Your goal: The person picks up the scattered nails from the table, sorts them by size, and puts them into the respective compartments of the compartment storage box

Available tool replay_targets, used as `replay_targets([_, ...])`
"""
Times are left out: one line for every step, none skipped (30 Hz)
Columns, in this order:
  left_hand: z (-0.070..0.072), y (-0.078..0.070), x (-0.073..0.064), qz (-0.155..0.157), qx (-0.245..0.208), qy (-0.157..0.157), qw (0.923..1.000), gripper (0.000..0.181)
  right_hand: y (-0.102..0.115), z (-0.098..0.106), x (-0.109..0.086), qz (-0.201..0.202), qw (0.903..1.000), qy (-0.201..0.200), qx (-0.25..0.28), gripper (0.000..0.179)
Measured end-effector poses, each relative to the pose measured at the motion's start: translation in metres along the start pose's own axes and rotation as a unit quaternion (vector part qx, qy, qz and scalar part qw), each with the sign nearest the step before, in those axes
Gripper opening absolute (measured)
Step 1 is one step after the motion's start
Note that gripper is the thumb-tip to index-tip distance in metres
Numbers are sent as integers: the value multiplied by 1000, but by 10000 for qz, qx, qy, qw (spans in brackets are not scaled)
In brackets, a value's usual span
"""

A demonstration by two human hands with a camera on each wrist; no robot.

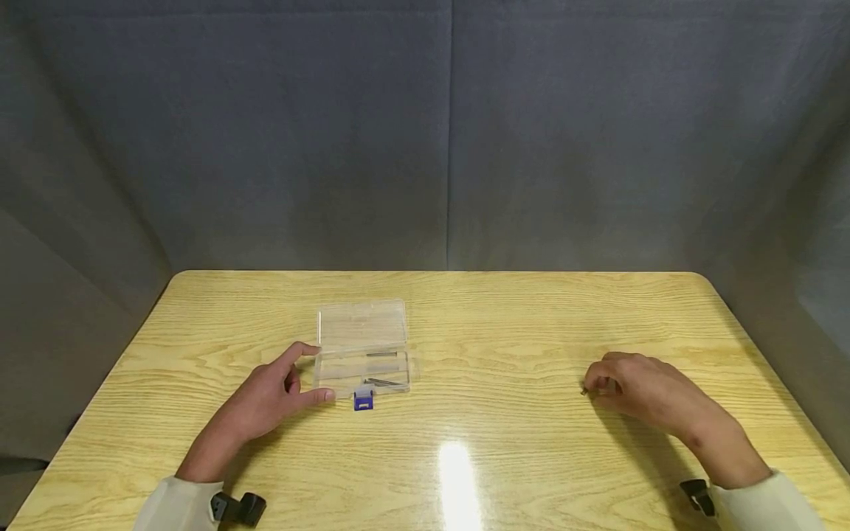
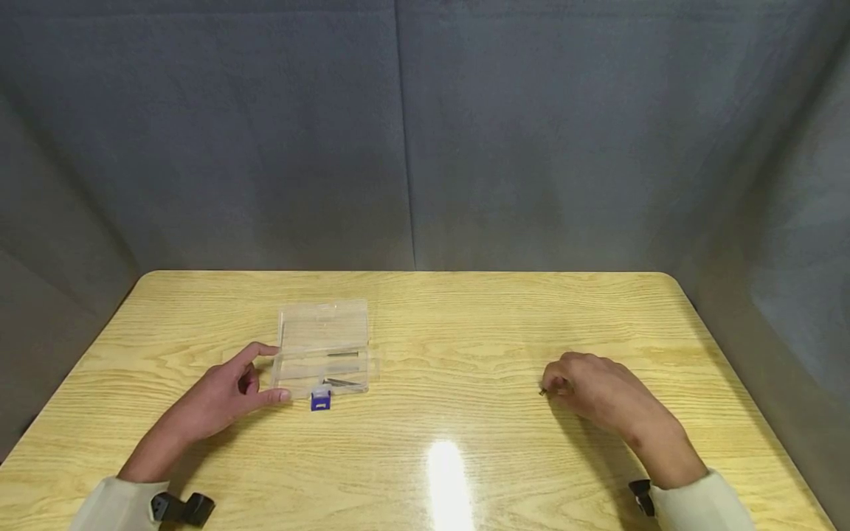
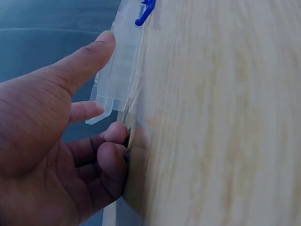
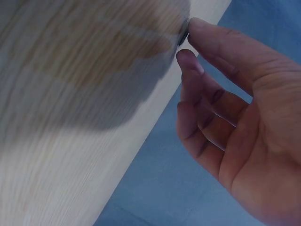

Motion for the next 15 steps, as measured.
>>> replay_targets([0, 0, 0, -1, 10, -2, 10000, 70, 1, -1, 0, -31, 10000, 14, 13, 30])
replay_targets([0, 0, 0, -1, 16, -4, 10000, 70, 1, -1, 0, -49, 10000, 18, 8, 30])
replay_targets([0, 0, 0, -1, 21, -13, 10000, 70, 2, -1, 1, -48, 10000, 15, 4, 30])
replay_targets([0, 0, 0, -1, 26, -26, 10000, 70, 2, -1, 1, -43, 10000, 19, -1, 29])
replay_targets([0, 0, 0, -4, 29, -42, 10000, 70, 2, -1, 1, -37, 10000, 13, -11, 29])
replay_targets([0, 0, 0, -2, 35, -51, 10000, 70, 3, -1, 2, 3, 10000, -4, -20, 29])
replay_targets([-1, 0, 1, -2, 42, -67, 10000, 71, 3, 0, 2, 36, 10000, -34, -58, 30])
replay_targets([-1, 0, 1, -4, 47, -81, 10000, 71, 3, 0, 3, 91, 9999, -67, -88, 30])
replay_targets([-1, 0, 1, -4, 54, -96, 9999, 71, 3, 0, 3, 134, 9998, -90, -106, 31])
replay_targets([-1, 0, 1, -1, 56, -106, 9999, 70, 4, -1, 4, 173, 9997, -110, -122, 31])
replay_targets([-1, 0, 1, 0, 60, -108, 9999, 70, 4, -1, 4, 204, 9996, -134, -144, 31])
replay_targets([-1, 0, 1, 6, 56, -104, 9999, 70, 4, -1, 4, 221, 9995, -143, -158, 31])
replay_targets([-1, 0, 0, 1, 54, -103, 9999, 70, 5, -1, 5, 214, 9995, -145, -170, 31])
replay_targets([-1, 0, 0, 3, 48, -93, 9999, 69, 5, -2, 5, 214, 9995, -146, -171, 31])
replay_targets([-1, 0, 0, 5, 46, -81, 10000, 70, 5, -2, 5, 205, 9995, -141, -177, 31])
Point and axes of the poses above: each hand's wrist, its own x-axis towards the middle knuckle, its own z-axis out of the back of the hand, y = z × x, the point moved 2 cm from there along x, towards the middle knuckle, and after that the axes turned 14 degrees about -y, right-handed, at the moved point
